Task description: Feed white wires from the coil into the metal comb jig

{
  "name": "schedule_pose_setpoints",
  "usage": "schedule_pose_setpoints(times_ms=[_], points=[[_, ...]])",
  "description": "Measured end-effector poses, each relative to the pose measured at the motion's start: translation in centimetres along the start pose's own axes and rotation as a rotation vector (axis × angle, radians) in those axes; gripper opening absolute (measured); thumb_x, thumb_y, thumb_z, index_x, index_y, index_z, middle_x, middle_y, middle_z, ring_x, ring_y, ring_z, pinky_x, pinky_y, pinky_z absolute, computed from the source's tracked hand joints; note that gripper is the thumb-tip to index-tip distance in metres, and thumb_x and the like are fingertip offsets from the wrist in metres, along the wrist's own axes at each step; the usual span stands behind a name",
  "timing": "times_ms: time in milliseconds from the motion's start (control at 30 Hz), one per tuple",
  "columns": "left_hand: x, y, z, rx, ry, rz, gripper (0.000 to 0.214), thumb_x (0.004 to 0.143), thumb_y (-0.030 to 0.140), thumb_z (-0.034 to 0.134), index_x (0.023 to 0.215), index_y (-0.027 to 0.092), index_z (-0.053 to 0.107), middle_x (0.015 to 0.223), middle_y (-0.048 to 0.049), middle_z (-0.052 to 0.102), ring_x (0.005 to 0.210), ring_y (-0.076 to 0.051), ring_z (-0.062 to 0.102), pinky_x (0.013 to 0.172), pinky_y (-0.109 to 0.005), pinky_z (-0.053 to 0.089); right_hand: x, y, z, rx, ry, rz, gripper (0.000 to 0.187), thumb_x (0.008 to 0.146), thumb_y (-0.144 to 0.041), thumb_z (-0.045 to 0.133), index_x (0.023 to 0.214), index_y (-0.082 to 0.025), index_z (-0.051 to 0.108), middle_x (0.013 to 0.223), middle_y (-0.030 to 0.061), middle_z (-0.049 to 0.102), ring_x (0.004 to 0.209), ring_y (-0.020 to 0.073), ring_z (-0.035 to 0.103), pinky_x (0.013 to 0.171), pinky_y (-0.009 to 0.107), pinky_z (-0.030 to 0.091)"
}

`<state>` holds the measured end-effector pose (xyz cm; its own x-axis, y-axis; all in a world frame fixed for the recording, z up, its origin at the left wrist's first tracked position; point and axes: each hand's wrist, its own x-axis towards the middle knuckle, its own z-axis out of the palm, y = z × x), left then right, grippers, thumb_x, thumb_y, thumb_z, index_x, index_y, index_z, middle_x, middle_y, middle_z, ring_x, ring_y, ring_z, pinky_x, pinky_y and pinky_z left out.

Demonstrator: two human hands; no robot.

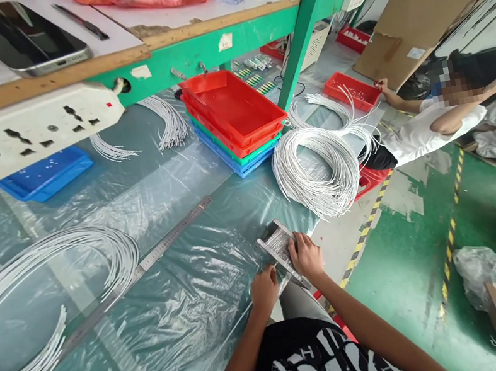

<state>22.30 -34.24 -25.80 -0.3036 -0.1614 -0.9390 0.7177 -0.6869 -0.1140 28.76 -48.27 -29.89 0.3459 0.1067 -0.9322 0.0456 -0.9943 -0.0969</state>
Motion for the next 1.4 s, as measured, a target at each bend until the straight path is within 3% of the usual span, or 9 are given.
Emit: schedule_pose_setpoints(times_ms=[1033,1400], points=[[-0.2,0.0,-0.2,-0.03,-0.009,-0.01,0.036,0.104,0.029,0.034,0.121,0.021,0.064,0.094,-0.0089,0.074,0.092,-0.024,0.07,0.072,-0.029,0.043,0.0,-0.2,-0.2,0.023,-0.022,0.014,0.032,0.104,-0.033,0.034,0.114,-0.015,0.059,0.101,0.0081,0.068,0.089,0.018,0.063,0.06,0.025,0.034],[-0.4,1.8,-0.5,-0.008,-0.017,-0.051,0.034,0.102,0.027,0.037,0.114,0.019,0.067,0.1,-0.0105,0.075,0.097,-0.022,0.07,0.081,-0.029,0.046,0.0,-0.3,-0.3,0.024,-0.022,0.019,0.03,0.103,-0.031,0.036,0.113,-0.016,0.06,0.101,0.0077,0.067,0.089,0.0178,0.063,0.062,0.025,0.037]])
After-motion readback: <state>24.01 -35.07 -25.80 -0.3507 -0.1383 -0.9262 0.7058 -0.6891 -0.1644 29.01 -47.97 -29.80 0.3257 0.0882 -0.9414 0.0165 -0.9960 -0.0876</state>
